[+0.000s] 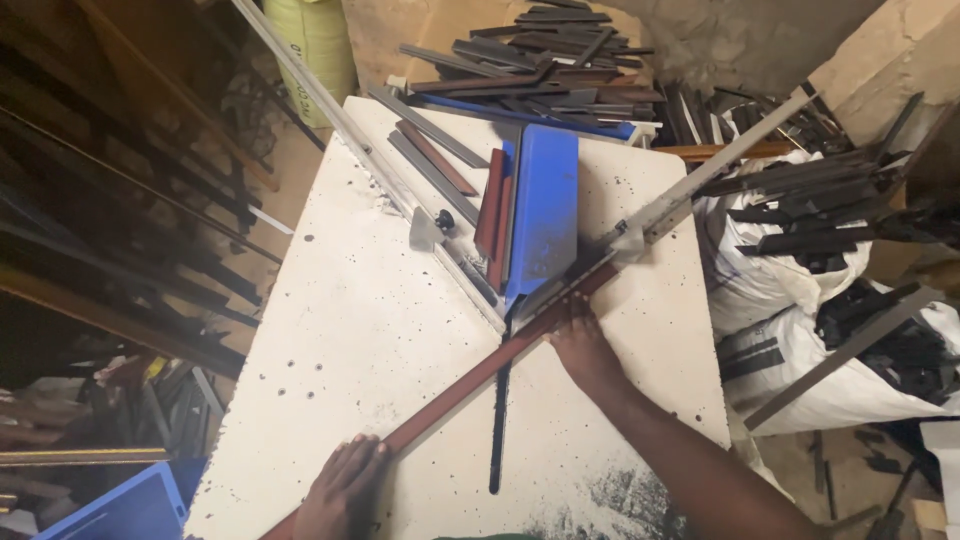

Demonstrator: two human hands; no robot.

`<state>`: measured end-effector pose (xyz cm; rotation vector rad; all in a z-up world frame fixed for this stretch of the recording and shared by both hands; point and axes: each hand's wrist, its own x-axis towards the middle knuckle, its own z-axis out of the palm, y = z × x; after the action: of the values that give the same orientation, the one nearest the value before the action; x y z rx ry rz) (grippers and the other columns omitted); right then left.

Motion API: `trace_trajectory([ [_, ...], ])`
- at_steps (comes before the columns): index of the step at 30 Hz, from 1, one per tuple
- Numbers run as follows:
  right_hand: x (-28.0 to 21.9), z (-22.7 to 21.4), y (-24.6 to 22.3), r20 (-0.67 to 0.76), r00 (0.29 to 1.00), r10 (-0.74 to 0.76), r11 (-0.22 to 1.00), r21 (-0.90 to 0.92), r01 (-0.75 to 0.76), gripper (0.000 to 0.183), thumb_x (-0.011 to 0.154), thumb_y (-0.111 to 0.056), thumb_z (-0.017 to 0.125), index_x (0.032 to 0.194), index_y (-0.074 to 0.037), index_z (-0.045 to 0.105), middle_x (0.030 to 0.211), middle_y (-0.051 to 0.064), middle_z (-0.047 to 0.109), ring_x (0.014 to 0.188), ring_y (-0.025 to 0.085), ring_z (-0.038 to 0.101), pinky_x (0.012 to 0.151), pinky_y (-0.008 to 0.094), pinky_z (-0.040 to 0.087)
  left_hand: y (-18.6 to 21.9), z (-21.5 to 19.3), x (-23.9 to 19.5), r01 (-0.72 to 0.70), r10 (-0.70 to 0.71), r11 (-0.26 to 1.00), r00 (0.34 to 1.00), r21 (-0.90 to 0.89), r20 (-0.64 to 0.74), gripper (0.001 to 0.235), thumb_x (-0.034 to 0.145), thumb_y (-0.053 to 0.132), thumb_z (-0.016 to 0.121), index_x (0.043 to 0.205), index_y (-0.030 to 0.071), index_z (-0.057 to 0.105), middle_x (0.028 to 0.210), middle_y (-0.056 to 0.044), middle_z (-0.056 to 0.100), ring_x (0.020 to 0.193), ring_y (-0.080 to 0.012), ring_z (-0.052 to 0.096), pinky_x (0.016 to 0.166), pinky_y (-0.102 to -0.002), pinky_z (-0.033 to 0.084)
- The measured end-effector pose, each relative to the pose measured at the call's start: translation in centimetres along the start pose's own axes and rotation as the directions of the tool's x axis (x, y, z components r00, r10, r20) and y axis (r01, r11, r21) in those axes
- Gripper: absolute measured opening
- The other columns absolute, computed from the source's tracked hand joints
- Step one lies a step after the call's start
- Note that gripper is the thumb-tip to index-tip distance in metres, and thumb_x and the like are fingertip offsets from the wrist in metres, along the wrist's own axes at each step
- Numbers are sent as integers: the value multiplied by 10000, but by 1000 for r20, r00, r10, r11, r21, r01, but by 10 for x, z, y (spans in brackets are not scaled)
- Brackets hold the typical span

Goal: Cutting several pieces of wood molding using a miter cutter for picture frames.

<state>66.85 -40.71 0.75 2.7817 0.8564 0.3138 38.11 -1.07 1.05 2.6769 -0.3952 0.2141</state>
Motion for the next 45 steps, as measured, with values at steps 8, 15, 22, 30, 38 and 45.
trace_trajectory([
  [8,0,1,4,-49,998,-24,1000,13,25,695,959,-463,581,1343,110,502,1442,460,407,1341,540,477,1117,498,433,-7,7,-3,-37,37,999,999,-8,-4,682,890,252,532,1522,52,374,1562,-176,412,1460,-327,349,1207,-508,211],
  [15,5,-15,10,-51,998,-48,997,-62,45,736,962,-536,549,1295,119,605,1367,374,549,1272,430,583,1081,402,482,1,-1,2,75,-73,997,993,-10,89,686,851,81,555,1523,115,419,1596,-101,419,1488,-268,346,1245,-473,186],
  [22,4,-27,9,-116,990,-79,983,-174,58,714,966,-563,511,1295,61,627,1331,277,641,1209,344,654,984,343,547,25,-32,13,229,-214,970,965,-87,152,881,675,72,768,1511,151,501,1600,-81,464,1484,-246,358,1251,-443,181],
  [30,2,-37,7,-132,988,-83,980,-192,57,710,981,-572,510,1301,47,640,1307,249,663,1201,319,667,982,328,557,40,-46,26,268,-251,961,947,-61,202,894,657,52,789,1497,143,499,1600,-65,449,1469,-215,357,1264,-425,167],
  [38,4,-31,7,-130,990,-51,985,-171,28,699,959,-562,552,1291,48,622,1329,246,659,1218,338,656,949,348,573,43,-43,22,272,-263,961,953,-45,151,813,688,6,778,1453,159,549,1567,-37,491,1470,-201,390,1273,-417,207],
  [45,-22,-116,-11,248,969,-9,1000,22,4,551,978,-284,535,1468,-41,469,1401,339,523,1333,428,539,976,390,562,21,-27,13,138,-134,984,990,-109,50,865,645,17,759,1472,149,540,1561,-81,493,1471,-231,386,1264,-439,226],
])
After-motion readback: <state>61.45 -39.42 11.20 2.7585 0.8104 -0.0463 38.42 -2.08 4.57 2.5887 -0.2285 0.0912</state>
